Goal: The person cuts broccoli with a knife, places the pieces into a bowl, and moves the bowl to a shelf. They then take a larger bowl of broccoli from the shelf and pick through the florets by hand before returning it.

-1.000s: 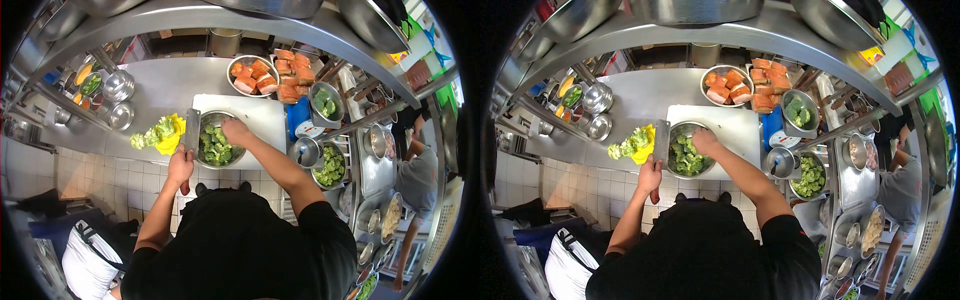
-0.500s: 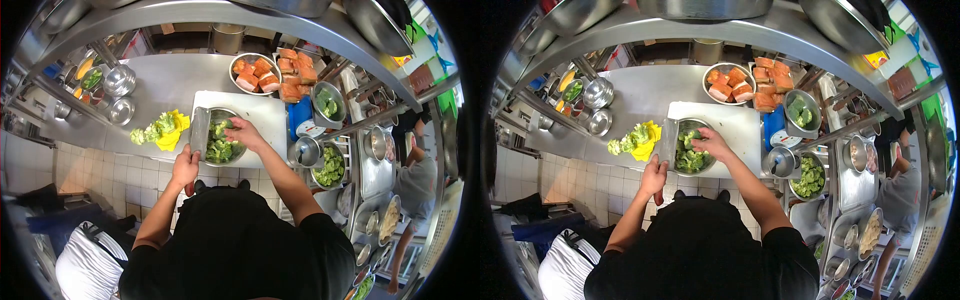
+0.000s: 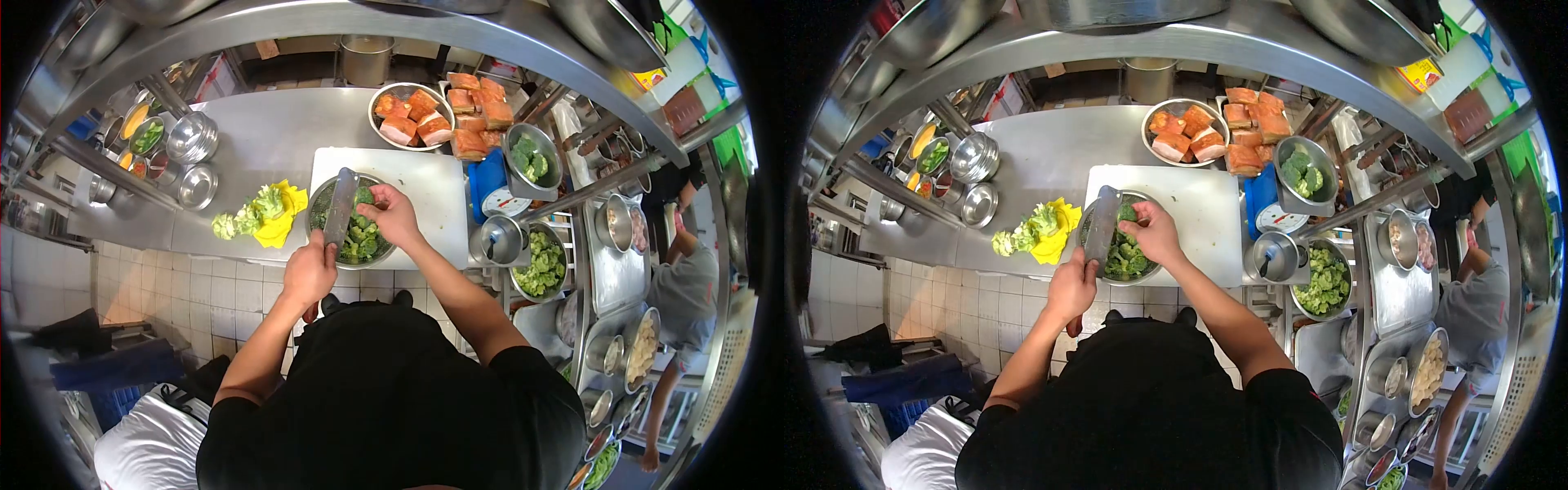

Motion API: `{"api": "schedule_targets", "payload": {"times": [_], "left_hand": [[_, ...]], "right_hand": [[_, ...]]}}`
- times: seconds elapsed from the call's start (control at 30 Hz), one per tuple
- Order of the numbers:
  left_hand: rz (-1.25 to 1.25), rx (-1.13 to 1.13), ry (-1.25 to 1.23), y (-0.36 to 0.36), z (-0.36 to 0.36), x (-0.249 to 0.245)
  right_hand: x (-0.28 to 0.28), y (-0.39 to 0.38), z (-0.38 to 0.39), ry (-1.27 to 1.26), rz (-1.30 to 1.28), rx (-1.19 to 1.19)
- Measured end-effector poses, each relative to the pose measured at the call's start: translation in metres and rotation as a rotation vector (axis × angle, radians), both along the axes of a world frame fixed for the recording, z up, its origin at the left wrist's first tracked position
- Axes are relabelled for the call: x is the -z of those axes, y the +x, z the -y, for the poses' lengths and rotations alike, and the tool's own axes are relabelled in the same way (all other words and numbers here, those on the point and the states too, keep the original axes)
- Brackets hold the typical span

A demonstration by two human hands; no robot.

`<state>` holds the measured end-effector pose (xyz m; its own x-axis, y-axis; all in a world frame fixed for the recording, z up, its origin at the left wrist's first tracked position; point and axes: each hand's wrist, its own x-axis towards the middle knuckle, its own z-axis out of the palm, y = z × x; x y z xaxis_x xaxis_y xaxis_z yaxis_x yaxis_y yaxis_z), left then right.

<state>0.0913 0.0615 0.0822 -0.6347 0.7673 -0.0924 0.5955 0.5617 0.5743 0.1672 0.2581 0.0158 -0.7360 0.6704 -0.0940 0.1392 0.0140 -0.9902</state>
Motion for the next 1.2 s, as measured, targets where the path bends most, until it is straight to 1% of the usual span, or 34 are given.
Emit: {"api": "schedule_targets", "payload": {"times": [0.17,0.27,0.47,0.57,0.67,0.7,0.77,0.87,0.97,1.07,1.1,1.2], "left_hand": [[0.048,0.004,0.012,0.000,0.006,-0.005],[0.034,-0.006,0.013,0.000,0.008,-0.004],[0.022,0.005,-0.032,0.005,0.008,-0.012],[0.006,0.020,-0.039,0.006,0.002,-0.016],[-0.026,0.030,-0.017,-0.001,-0.009,-0.006],[-0.037,0.032,-0.006,-0.002,-0.011,-0.003],[-0.033,0.035,-0.078,0.000,-0.012,-0.004],[-0.022,0.064,-0.127,0.004,-0.003,-0.010],[-0.020,0.068,-0.110,0.000,-0.010,-0.003],[-0.017,0.045,-0.075,-0.007,-0.025,0.017],[-0.019,0.038,-0.059,-0.009,-0.029,0.017],[0.007,0.064,-0.103,0.000,-0.012,0.012]], "right_hand": [[-0.002,0.000,0.003,0.181,0.017,0.067],[0.004,-0.002,0.000,0.224,0.013,0.071],[-0.011,-0.001,0.007,0.237,0.079,0.078],[-0.002,-0.003,0.013,0.143,-0.062,0.075],[0.011,-0.006,0.017,0.156,-0.066,0.042],[0.007,-0.006,0.019,0.128,-0.087,0.043],[-0.001,-0.006,0.022,0.073,-0.131,0.052],[0.016,-0.008,0.012,0.105,-0.118,0.071],[0.016,-0.008,0.025,0.003,-0.159,0.022],[0.035,-0.015,0.031,0.134,-0.158,0.071],[0.034,-0.016,0.025,0.037,-0.219,0.037],[0.034,-0.013,0.017,0.036,-0.184,0.122]]}}
